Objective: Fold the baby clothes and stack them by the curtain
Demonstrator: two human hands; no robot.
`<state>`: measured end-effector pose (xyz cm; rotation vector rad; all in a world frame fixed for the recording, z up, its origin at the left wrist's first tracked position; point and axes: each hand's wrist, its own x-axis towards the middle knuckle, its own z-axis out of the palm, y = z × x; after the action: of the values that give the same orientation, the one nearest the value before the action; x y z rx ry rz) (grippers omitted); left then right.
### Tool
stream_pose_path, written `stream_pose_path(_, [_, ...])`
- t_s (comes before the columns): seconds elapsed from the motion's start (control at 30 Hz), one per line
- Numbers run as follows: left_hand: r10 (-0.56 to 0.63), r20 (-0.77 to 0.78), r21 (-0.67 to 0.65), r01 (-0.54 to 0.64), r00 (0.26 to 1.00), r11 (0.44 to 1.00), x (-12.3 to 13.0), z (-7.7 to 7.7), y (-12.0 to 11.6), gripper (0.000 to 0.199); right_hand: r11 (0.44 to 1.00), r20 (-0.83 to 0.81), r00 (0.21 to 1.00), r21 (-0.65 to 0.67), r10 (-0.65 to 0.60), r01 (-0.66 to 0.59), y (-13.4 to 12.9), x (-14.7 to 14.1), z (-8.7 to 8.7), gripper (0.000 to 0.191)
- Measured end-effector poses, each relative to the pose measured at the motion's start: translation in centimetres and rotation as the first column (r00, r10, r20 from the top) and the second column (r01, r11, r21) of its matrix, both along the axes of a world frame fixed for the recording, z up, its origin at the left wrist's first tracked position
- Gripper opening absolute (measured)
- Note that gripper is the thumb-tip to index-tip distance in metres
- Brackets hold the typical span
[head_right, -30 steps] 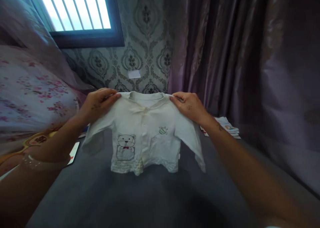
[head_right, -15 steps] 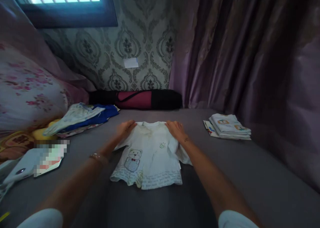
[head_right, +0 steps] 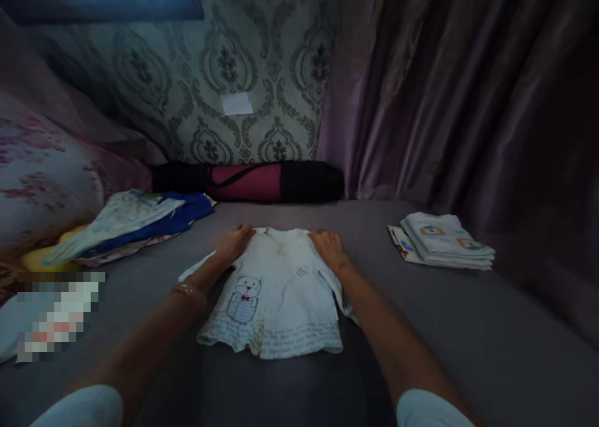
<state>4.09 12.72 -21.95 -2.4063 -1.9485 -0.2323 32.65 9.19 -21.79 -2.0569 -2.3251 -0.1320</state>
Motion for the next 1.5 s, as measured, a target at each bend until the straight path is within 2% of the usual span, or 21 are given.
stream_pose_path(0.17, [-0.015,-0.021,-0.023,0.014,1.0,1.0,0.1,-0.8,1.8,0.044,1.0,0.005,1.0,-0.016,0.009,-0.009,1.6,0.2,-0.6,0.043])
stream_pose_path(0.33, [-0.042,0.0,-0.056,0.042,0.999,0.998,0.4,-1.6,2.4,0.042,0.998,-0.028,1.0,-0.057,0.005,-0.006,2.4,0.3,-1.1,0.041])
stream_pose_path(0.43, [-0.054,0.033,-0.114,0.058,0.998,0.992,0.4,-1.2,2.4,0.038,0.997,-0.048,0.999,-0.079,0.012,-0.016,2.3,0.5,-0.8,0.039])
stream_pose_path(0.53, [-0.027,0.012,-0.078,0.028,1.0,0.997,0.6,-0.2,2.2,0.034,0.999,-0.057,0.998,-0.04,0.022,-0.024,2.0,0.3,0.1,0.033])
stream_pose_path(0.63, [-0.145,0.028,-0.021,0.145,0.989,0.989,1.5,0.1,1.7,0.036,0.995,-0.073,0.994,0.053,0.083,-0.079,1.4,-0.8,0.6,0.031])
stream_pose_path(0.73, [-0.328,0.087,-0.024,0.331,0.941,0.943,3.1,-1.2,0.6,0.044,0.984,-0.134,0.974,0.03,0.18,-0.178,0.6,-2.4,-0.1,0.036])
stream_pose_path(0.8, [-0.379,0.117,-0.05,0.387,0.918,0.921,4.1,-2.5,-0.1,0.053,0.975,-0.174,0.962,-0.034,0.209,-0.218,0.2,-3.2,-0.9,0.04])
stream_pose_path(0.9, [-0.351,0.136,-0.101,0.365,0.926,0.925,4.6,-3.4,-0.7,0.059,0.967,-0.317,0.924,-0.067,0.212,-0.245,0.2,-2.9,-1.0,0.044])
stream_pose_path(1.0, [-0.313,0.137,-0.09,0.327,0.94,0.941,4.0,-2.6,-1.1,0.059,0.989,-0.485,0.865,0.009,0.132,-0.145,0.1,-0.3,0.1,0.041])
stream_pose_path(1.07, [-0.339,0.154,-0.061,0.352,0.928,0.934,3.3,-1.7,-1.4,0.056,1.0,-0.587,0.81,0.015,0.021,-0.015,-0.7,2.4,0.9,0.036])
stream_pose_path(1.13, [-0.426,0.186,-0.033,0.439,0.885,0.898,3.0,-0.9,-1.7,0.05,0.995,-0.64,0.762,-0.061,-0.1,0.079,-2.5,5.2,1.2,0.034])
stream_pose_path(1.2, [-0.526,0.235,-0.008,0.543,0.817,0.84,3.3,-0.6,-2.0,0.044,0.98,-0.587,0.785,-0.144,-0.195,0.136,-5.0,7.7,0.9,0.033])
stream_pose_path(1.27, [-0.573,0.299,0.011,0.598,0.763,0.802,4.4,-0.8,-2.2,0.038,0.968,-0.509,0.827,-0.191,-0.24,0.164,-7.7,9.2,0.3,0.034])
stream_pose_path(1.37, [-0.573,0.368,-0.01,0.619,0.733,0.786,7.1,-1.4,-2.2,0.035,0.956,-0.477,0.84,-0.253,-0.259,0.15,-10.9,9.7,-0.2,0.034])
stream_pose_path(1.5, [-0.598,0.401,0.005,0.651,0.694,0.759,11.6,-2.3,-1.2,0.033,0.953,-0.515,0.818,-0.277,-0.255,0.122,-12.6,8.6,0.0,0.03])
